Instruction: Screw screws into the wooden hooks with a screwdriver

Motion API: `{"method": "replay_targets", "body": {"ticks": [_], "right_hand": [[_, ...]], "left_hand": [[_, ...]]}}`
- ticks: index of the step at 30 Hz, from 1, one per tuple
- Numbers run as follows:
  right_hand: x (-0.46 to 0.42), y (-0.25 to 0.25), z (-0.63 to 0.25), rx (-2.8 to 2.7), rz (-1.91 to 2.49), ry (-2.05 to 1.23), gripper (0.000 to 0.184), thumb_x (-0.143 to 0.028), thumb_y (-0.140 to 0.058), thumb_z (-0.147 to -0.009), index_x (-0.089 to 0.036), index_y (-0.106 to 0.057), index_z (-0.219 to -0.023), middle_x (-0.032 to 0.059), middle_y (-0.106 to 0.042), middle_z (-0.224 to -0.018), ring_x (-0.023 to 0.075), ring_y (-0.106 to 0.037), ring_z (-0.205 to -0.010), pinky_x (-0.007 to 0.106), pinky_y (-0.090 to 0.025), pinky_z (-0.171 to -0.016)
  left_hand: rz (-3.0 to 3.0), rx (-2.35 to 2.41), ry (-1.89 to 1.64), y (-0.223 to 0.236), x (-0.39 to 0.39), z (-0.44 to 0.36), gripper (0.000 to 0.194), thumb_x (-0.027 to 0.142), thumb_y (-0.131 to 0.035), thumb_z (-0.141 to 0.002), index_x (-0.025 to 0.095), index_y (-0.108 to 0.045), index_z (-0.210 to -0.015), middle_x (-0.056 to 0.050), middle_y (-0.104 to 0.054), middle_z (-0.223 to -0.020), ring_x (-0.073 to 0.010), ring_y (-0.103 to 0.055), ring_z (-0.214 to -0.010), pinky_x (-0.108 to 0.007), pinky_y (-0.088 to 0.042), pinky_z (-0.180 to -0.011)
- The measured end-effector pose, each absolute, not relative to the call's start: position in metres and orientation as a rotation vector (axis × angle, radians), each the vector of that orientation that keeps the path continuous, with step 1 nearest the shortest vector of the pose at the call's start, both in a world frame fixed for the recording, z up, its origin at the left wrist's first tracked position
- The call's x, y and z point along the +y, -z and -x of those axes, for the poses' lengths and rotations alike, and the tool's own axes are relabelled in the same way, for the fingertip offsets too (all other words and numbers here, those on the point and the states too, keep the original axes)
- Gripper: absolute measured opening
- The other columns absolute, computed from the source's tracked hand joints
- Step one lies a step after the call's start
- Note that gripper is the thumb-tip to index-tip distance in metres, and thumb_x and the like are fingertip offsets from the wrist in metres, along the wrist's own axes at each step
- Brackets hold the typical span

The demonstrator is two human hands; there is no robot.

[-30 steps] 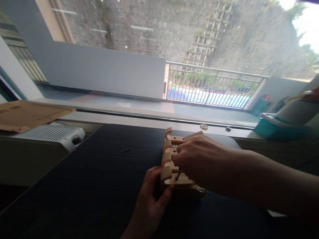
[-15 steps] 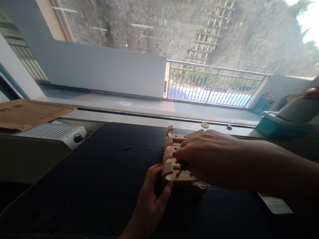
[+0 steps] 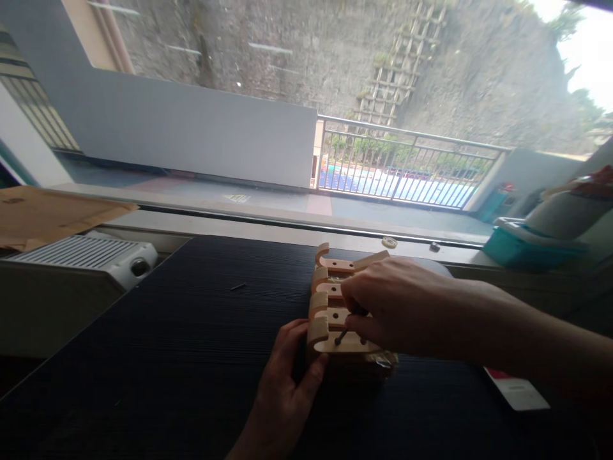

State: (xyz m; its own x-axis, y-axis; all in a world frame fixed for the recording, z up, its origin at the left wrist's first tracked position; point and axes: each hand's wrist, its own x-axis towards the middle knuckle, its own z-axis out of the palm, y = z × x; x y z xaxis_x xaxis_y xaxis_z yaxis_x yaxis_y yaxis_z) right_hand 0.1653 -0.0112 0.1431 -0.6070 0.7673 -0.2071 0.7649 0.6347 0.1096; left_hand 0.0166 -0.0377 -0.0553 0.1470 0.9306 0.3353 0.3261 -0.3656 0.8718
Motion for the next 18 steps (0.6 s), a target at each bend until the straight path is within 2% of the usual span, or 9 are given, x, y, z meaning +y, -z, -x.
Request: {"method": "replay_targets", "body": {"ticks": [2,5,10,15,18], "right_hand": [[-0.014,-0.148,-0.164,2.588,-1.225,-0.006,0.005,-0.017,-0.057,-0.079,-0.018,-0.062,-0.078,0.0031,-0.063,-0.077,0.0130,-0.056,-0.067,0.024,-0.030,-0.055],[-0.017,-0.155,-0.160,2.581,-1.142,0.030,0.011,-0.010,-0.058,-0.076,-0.018,-0.063,-0.081,0.0026,-0.063,-0.078,0.0123,-0.055,-0.066,0.024,-0.033,-0.058],[-0.020,-0.159,-0.153,2.545,-1.117,0.016,0.017,-0.002,-0.053,-0.077,-0.016,-0.063,-0.080,0.0039,-0.062,-0.077,0.0133,-0.054,-0.067,0.026,-0.036,-0.062],[-0.015,-0.147,-0.165,2.627,-1.146,0.021,0.008,-0.007,-0.058,-0.075,-0.015,-0.060,-0.077,0.0044,-0.060,-0.079,0.0141,-0.052,-0.069,0.026,-0.033,-0.060],[-0.008,-0.137,-0.178,2.798,-1.172,0.118,0.003,-0.018,-0.055,-0.081,-0.018,-0.058,-0.081,0.0010,-0.060,-0.079,0.0119,-0.051,-0.067,0.025,-0.029,-0.056]], "left_hand": [[-1.764,1.223,-1.205,0.052,-0.039,-0.016,0.031,0.031,-0.051,-0.086,0.026,-0.044,-0.116,-0.003,-0.055,-0.117,-0.0196,-0.054,-0.108,-0.032,-0.043,-0.093],[-1.733,1.250,-1.186,0.049,-0.040,-0.016,0.031,0.031,-0.051,-0.086,0.025,-0.045,-0.115,-0.002,-0.059,-0.110,-0.0192,-0.058,-0.101,-0.031,-0.046,-0.090],[-1.783,1.232,-1.221,0.050,-0.040,-0.016,0.028,0.030,-0.049,-0.086,0.024,-0.047,-0.113,-0.004,-0.058,-0.114,-0.0193,-0.057,-0.104,-0.030,-0.046,-0.091],[-1.823,1.244,-1.234,0.053,-0.039,-0.016,0.029,0.029,-0.051,-0.085,0.026,-0.046,-0.114,-0.003,-0.054,-0.117,-0.0183,-0.055,-0.107,-0.030,-0.045,-0.094],[-1.831,1.239,-1.233,0.053,-0.039,-0.016,0.030,0.029,-0.053,-0.084,0.025,-0.047,-0.113,-0.004,-0.052,-0.117,-0.0186,-0.053,-0.109,-0.030,-0.044,-0.095]]}}
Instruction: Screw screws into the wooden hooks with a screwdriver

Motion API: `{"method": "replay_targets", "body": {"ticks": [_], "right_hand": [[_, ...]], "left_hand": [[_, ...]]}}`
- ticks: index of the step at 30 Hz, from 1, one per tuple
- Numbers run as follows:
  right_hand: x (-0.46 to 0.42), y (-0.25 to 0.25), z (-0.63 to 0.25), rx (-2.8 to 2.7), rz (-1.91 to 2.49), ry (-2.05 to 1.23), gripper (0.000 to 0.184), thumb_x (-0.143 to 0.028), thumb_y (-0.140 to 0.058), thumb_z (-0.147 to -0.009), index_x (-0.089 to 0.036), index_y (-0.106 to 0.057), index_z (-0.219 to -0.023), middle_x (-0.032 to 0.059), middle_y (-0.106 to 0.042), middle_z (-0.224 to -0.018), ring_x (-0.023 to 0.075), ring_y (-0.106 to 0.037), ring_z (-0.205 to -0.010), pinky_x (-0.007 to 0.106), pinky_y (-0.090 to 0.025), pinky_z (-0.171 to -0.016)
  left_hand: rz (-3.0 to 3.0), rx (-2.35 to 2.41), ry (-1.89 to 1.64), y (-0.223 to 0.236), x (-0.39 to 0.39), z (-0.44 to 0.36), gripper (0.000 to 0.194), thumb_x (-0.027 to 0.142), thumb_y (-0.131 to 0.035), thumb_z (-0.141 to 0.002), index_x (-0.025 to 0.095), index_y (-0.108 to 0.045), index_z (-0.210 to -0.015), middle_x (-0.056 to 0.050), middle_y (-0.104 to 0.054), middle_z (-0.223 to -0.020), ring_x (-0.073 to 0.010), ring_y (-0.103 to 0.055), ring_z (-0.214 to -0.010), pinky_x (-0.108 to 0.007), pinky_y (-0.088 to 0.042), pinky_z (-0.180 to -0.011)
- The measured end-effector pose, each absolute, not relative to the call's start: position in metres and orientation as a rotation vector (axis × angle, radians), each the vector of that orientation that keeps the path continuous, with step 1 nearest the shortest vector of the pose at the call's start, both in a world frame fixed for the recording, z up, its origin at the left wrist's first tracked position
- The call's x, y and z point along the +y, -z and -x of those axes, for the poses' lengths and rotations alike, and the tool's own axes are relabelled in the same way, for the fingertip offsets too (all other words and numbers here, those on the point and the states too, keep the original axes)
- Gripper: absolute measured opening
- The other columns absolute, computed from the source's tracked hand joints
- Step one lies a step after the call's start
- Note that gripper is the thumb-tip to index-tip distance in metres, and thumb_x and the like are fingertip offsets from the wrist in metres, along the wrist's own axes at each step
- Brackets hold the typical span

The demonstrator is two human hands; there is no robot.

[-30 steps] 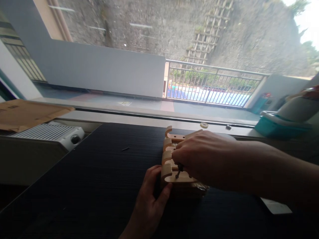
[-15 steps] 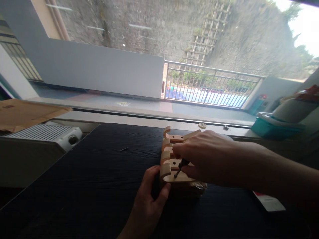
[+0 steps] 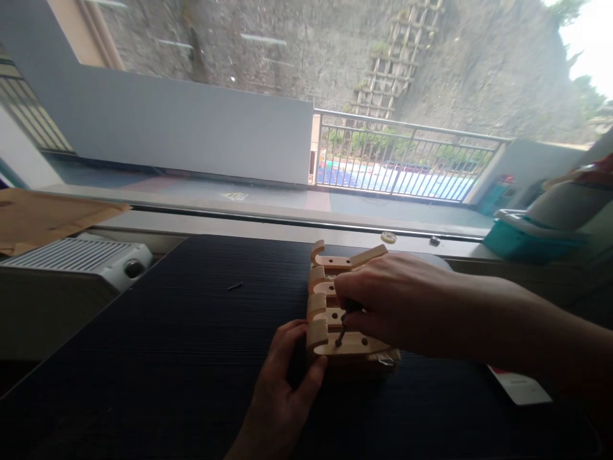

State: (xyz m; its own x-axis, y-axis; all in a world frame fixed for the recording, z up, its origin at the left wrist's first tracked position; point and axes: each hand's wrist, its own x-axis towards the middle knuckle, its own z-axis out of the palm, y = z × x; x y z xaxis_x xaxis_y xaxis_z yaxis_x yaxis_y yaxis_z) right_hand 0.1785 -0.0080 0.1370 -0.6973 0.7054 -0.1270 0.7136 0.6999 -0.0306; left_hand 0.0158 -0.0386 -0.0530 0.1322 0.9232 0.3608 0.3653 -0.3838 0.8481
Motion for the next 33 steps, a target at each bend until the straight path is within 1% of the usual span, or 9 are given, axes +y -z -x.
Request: {"method": "replay_targets", "body": {"ticks": [3,9,12,16,20,24,27,30,33], "right_hand": [[-0.006,-0.135,-0.186,2.854,-1.197,0.108,0.008,-0.023,-0.053,-0.083,-0.019,-0.059,-0.083,0.0002,-0.059,-0.077,0.0105,-0.049,-0.062,0.024,-0.026,-0.053],[-0.013,-0.154,-0.176,2.681,-1.151,0.112,0.009,-0.015,-0.056,-0.077,-0.018,-0.063,-0.072,0.0013,-0.059,-0.070,0.0103,-0.049,-0.060,0.024,-0.029,-0.055],[-0.013,-0.158,-0.166,2.611,-1.088,0.085,0.009,-0.010,-0.059,-0.072,-0.017,-0.062,-0.068,0.0009,-0.059,-0.068,0.0096,-0.047,-0.057,0.024,-0.029,-0.054],[-0.010,-0.153,-0.159,2.570,-1.011,0.034,0.013,-0.003,-0.057,-0.069,-0.014,-0.062,-0.069,0.0011,-0.058,-0.067,0.0094,-0.044,-0.054,0.024,-0.027,-0.051],[-0.008,-0.145,-0.166,2.623,-1.098,0.041,0.010,-0.010,-0.054,-0.077,-0.015,-0.060,-0.071,0.0015,-0.057,-0.068,0.0099,-0.044,-0.056,0.024,-0.026,-0.051],[-0.006,-0.139,-0.172,2.682,-1.220,0.020,0.016,-0.021,-0.050,-0.084,-0.017,-0.061,-0.074,0.0011,-0.058,-0.067,0.0102,-0.047,-0.056,0.024,-0.023,-0.050],[-0.006,-0.139,-0.172,2.654,-1.226,-0.078,0.018,-0.024,-0.050,-0.084,-0.018,-0.062,-0.073,0.0021,-0.060,-0.068,0.0119,-0.050,-0.057,0.026,-0.024,-0.052],[-0.009,-0.142,-0.172,2.703,-1.153,-0.058,0.011,-0.023,-0.054,-0.081,-0.018,-0.063,-0.077,0.0024,-0.061,-0.070,0.0130,-0.054,-0.062,0.025,-0.029,-0.056],[-0.014,-0.148,-0.168,2.707,-1.125,-0.032,0.005,-0.017,-0.058,-0.078,-0.018,-0.063,-0.077,0.0022,-0.061,-0.069,0.0125,-0.055,-0.063,0.023,-0.033,-0.058]], "left_hand": [[-1.827,1.235,-1.232,0.053,-0.038,-0.016,0.029,0.029,-0.053,-0.084,0.025,-0.047,-0.113,-0.005,-0.052,-0.117,-0.0191,-0.053,-0.110,-0.031,-0.044,-0.095],[-1.743,1.230,-1.202,0.053,-0.040,-0.015,0.033,0.032,-0.054,-0.084,0.026,-0.046,-0.116,-0.004,-0.057,-0.115,-0.0196,-0.056,-0.105,-0.033,-0.046,-0.093],[-1.737,1.228,-1.197,0.050,-0.040,-0.014,0.030,0.030,-0.054,-0.084,0.025,-0.049,-0.114,-0.003,-0.058,-0.114,-0.0189,-0.057,-0.103,-0.032,-0.047,-0.091],[-1.753,1.232,-1.202,0.047,-0.039,-0.015,0.028,0.029,-0.056,-0.083,0.026,-0.051,-0.110,-0.003,-0.058,-0.112,-0.0182,-0.058,-0.101,-0.029,-0.048,-0.089],[-1.764,1.203,-1.210,0.047,-0.039,-0.015,0.028,0.027,-0.054,-0.084,0.026,-0.049,-0.112,-0.003,-0.056,-0.116,-0.0180,-0.056,-0.106,-0.028,-0.047,-0.091],[-1.775,1.174,-1.235,0.048,-0.039,-0.015,0.028,0.026,-0.054,-0.084,0.026,-0.049,-0.112,-0.003,-0.054,-0.118,-0.0182,-0.054,-0.111,-0.029,-0.045,-0.094],[-1.764,1.198,-1.229,0.047,-0.039,-0.016,0.029,0.029,-0.054,-0.083,0.025,-0.050,-0.111,-0.004,-0.054,-0.118,-0.0197,-0.053,-0.111,-0.031,-0.045,-0.094],[-1.740,1.233,-1.207,0.045,-0.040,-0.016,0.029,0.032,-0.055,-0.083,0.023,-0.051,-0.110,-0.005,-0.056,-0.117,-0.0208,-0.054,-0.109,-0.032,-0.045,-0.094],[-1.715,1.237,-1.200,0.045,-0.041,-0.017,0.028,0.032,-0.054,-0.083,0.024,-0.052,-0.110,-0.005,-0.056,-0.117,-0.0208,-0.055,-0.109,-0.033,-0.045,-0.094]]}}
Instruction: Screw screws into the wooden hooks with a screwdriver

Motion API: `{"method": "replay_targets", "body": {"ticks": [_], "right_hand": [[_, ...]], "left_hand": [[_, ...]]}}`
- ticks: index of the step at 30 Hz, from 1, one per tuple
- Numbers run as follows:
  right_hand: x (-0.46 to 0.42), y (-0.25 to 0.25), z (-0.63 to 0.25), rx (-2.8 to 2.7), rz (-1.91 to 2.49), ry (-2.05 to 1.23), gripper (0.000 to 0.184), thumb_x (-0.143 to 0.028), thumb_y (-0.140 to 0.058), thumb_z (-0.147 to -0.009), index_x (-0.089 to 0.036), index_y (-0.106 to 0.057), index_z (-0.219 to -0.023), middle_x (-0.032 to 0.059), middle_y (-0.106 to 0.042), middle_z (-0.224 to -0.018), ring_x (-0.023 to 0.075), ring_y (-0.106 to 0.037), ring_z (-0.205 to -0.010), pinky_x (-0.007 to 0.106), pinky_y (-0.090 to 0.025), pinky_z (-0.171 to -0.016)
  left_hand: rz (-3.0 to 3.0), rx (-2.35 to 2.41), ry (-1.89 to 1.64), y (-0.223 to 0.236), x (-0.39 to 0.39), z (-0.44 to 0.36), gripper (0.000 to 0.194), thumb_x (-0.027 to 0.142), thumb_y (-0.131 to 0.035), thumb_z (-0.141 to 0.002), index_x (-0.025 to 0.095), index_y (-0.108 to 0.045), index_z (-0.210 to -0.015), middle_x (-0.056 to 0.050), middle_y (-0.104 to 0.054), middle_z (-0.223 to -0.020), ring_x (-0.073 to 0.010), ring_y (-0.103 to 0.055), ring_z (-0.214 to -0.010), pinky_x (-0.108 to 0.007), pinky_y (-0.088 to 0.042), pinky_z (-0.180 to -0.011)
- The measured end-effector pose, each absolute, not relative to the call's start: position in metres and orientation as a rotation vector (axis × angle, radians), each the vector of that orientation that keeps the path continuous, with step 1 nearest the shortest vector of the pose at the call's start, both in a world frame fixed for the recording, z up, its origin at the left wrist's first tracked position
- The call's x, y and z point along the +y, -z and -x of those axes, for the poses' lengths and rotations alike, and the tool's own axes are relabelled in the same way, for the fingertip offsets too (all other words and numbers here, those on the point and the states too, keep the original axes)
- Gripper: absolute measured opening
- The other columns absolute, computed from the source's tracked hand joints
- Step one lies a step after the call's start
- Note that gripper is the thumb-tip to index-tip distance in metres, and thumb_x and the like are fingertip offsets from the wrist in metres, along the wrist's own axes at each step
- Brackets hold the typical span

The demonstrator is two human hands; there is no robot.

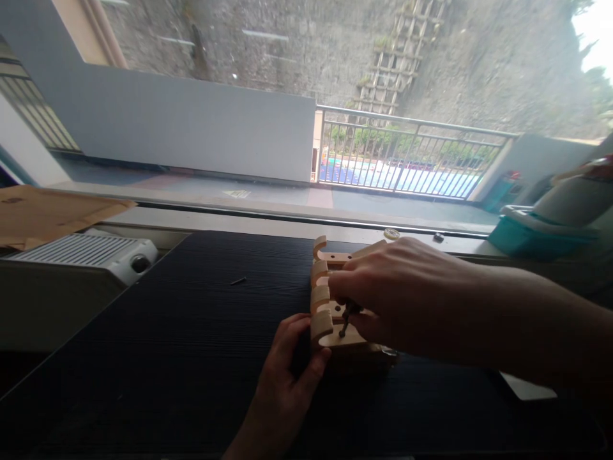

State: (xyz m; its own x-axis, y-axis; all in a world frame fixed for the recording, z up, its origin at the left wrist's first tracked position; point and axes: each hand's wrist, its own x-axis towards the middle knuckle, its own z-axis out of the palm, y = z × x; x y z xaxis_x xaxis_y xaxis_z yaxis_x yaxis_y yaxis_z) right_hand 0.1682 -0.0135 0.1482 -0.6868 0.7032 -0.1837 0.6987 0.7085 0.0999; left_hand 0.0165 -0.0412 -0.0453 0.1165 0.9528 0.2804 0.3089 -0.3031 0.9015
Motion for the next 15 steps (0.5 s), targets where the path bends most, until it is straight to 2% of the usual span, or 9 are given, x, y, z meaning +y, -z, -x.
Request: {"method": "replay_targets", "body": {"ticks": [5,9,12,15], "right_hand": [[-0.019,-0.156,-0.159,2.581,-1.089,-0.053,0.008,-0.010,-0.059,-0.074,-0.017,-0.062,-0.071,0.0032,-0.062,-0.073,0.0120,-0.052,-0.060,0.024,-0.034,-0.055],[-0.017,-0.150,-0.163,2.611,-1.113,-0.099,0.009,-0.009,-0.057,-0.076,-0.016,-0.061,-0.072,0.0049,-0.062,-0.075,0.0133,-0.052,-0.061,0.025,-0.031,-0.053],[-0.012,-0.140,-0.173,2.706,-1.137,-0.054,0.009,-0.016,-0.055,-0.080,-0.017,-0.060,-0.072,0.0022,-0.060,-0.070,0.0121,-0.050,-0.057,0.025,-0.026,-0.049],[-0.007,-0.135,-0.180,2.745,-1.212,-0.080,0.020,-0.026,-0.048,-0.087,-0.018,-0.059,-0.071,0.0015,-0.058,-0.066,0.0115,-0.048,-0.055,0.025,-0.023,-0.048]], "left_hand": [[-1.737,1.238,-1.201,0.050,-0.042,-0.014,0.029,0.031,-0.054,-0.084,0.026,-0.051,-0.112,-0.004,-0.056,-0.118,-0.0204,-0.056,-0.108,-0.031,-0.046,-0.093],[-1.773,1.220,-1.194,0.050,-0.041,-0.014,0.028,0.030,-0.054,-0.084,0.027,-0.051,-0.112,-0.003,-0.056,-0.117,-0.0198,-0.056,-0.107,-0.029,-0.046,-0.091],[-1.783,1.226,-1.193,0.049,-0.040,-0.014,0.029,0.030,-0.053,-0.085,0.027,-0.049,-0.113,-0.003,-0.055,-0.119,-0.0200,-0.055,-0.109,-0.030,-0.045,-0.093],[-1.794,1.211,-1.200,0.050,-0.040,-0.015,0.030,0.030,-0.052,-0.085,0.027,-0.048,-0.115,-0.004,-0.054,-0.119,-0.0205,-0.053,-0.111,-0.031,-0.044,-0.095]]}}
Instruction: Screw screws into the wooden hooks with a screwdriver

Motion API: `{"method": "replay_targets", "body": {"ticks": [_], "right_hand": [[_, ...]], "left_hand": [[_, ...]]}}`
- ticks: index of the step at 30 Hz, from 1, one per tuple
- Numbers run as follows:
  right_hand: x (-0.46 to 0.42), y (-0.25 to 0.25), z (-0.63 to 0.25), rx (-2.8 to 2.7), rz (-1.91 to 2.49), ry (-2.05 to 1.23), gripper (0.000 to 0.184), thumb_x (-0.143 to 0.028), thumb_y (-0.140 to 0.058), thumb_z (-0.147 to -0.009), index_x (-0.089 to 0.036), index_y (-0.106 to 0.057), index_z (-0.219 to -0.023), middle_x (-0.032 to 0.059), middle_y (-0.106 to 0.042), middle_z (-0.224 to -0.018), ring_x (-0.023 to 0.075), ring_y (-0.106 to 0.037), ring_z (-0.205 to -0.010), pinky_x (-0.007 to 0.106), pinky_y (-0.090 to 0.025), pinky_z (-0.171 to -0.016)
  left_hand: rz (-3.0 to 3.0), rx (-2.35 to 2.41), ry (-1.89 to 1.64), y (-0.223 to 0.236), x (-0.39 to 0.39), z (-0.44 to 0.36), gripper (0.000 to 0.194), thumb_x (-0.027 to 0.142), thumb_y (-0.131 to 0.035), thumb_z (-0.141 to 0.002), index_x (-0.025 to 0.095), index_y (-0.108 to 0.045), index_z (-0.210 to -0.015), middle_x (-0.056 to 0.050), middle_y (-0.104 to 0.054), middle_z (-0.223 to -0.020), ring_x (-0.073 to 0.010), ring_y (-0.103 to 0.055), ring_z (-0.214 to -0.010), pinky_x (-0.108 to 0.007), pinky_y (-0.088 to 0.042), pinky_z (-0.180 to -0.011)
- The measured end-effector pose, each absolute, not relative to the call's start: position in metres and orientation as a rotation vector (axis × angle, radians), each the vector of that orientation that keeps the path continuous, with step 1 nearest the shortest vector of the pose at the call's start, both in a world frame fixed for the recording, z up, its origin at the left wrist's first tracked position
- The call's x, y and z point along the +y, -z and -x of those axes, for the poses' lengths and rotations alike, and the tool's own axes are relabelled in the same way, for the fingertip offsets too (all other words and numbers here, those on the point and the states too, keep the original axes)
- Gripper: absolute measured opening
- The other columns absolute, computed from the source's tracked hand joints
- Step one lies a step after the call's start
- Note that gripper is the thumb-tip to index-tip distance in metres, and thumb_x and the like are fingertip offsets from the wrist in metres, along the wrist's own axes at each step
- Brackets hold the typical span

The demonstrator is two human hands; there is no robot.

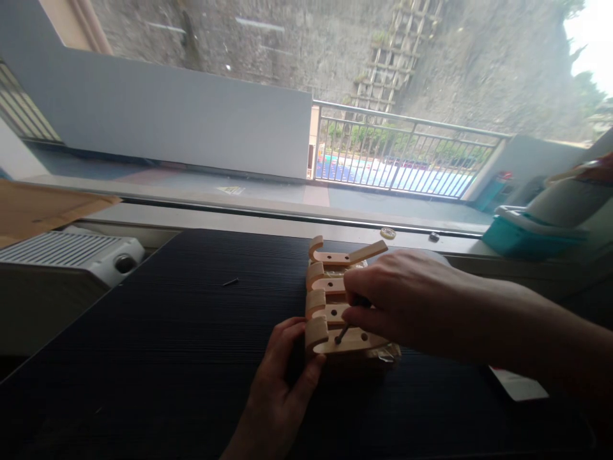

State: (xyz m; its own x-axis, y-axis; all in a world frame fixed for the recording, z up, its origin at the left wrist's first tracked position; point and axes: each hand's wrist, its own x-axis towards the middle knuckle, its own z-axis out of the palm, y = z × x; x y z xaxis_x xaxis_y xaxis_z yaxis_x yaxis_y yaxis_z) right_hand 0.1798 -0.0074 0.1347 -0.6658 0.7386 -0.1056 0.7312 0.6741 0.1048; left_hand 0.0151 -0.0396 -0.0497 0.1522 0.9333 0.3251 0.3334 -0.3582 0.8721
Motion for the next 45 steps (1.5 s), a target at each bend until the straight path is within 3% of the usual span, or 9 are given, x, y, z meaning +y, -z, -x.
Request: {"method": "replay_targets", "body": {"ticks": [7,16,22,29,36,45], "right_hand": [[-0.011,-0.144,-0.183,2.772,-1.206,0.051,0.010,-0.023,-0.053,-0.083,-0.020,-0.061,-0.079,-0.0001,-0.061,-0.073,0.0109,-0.052,-0.062,0.024,-0.029,-0.054],[-0.007,-0.141,-0.187,2.820,-1.140,0.193,0.009,-0.014,-0.052,-0.080,-0.018,-0.060,-0.078,0.0010,-0.062,-0.077,0.0109,-0.052,-0.064,0.023,-0.034,-0.060],[-0.008,-0.132,-0.183,2.847,-1.215,0.142,0.005,-0.014,-0.051,-0.081,-0.017,-0.055,-0.079,0.0004,-0.061,-0.076,0.0103,-0.051,-0.063,0.024,-0.031,-0.057],[-0.026,-0.128,-0.197,2.971,-1.516,0.018,0.014,-0.029,-0.051,-0.085,-0.021,-0.056,-0.074,-0.0039,-0.055,-0.062,0.0081,-0.043,-0.051,0.023,-0.025,-0.048],[-0.036,-0.112,-0.211,3.022,-1.765,0.149,0.010,-0.032,-0.050,-0.086,-0.023,-0.056,-0.084,-0.0035,-0.058,-0.067,0.0080,-0.047,-0.052,0.021,-0.032,-0.047],[-0.023,-0.086,-0.209,3.147,-1.780,0.148,0.005,-0.019,-0.053,-0.080,-0.020,-0.053,-0.075,-0.0066,-0.054,-0.059,0.0055,-0.044,-0.049,0.019,-0.033,-0.049]], "left_hand": [[-1.765,1.192,-1.200,0.049,-0.041,-0.015,0.029,0.029,-0.051,-0.087,0.028,-0.047,-0.115,-0.003,-0.052,-0.120,-0.0184,-0.052,-0.112,-0.028,-0.044,-0.094],[-1.798,1.213,-1.173,0.050,-0.040,-0.013,0.029,0.030,-0.050,-0.087,0.027,-0.046,-0.116,-0.004,-0.053,-0.121,-0.0205,-0.052,-0.113,-0.032,-0.044,-0.096],[-1.814,1.188,-1.184,0.051,-0.040,-0.014,0.031,0.029,-0.050,-0.087,0.029,-0.044,-0.117,-0.003,-0.050,-0.124,-0.0184,-0.049,-0.116,-0.029,-0.041,-0.098],[-1.792,1.162,-1.180,0.050,-0.040,-0.014,0.029,0.028,-0.049,-0.088,0.028,-0.047,-0.116,-0.003,-0.050,-0.123,-0.0181,-0.050,-0.115,-0.028,-0.043,-0.097],[-1.828,1.212,-1.202,0.056,-0.040,-0.014,0.028,0.027,-0.050,-0.086,0.028,-0.047,-0.115,-0.003,-0.050,-0.125,-0.0200,-0.052,-0.114,-0.031,-0.045,-0.096],[-1.852,1.282,-1.143,0.061,-0.038,-0.014,0.041,0.030,-0.059,-0.080,0.029,-0.045,-0.119,-0.005,-0.048,-0.130,-0.0249,-0.050,-0.118,-0.036,-0.045,-0.097]]}}
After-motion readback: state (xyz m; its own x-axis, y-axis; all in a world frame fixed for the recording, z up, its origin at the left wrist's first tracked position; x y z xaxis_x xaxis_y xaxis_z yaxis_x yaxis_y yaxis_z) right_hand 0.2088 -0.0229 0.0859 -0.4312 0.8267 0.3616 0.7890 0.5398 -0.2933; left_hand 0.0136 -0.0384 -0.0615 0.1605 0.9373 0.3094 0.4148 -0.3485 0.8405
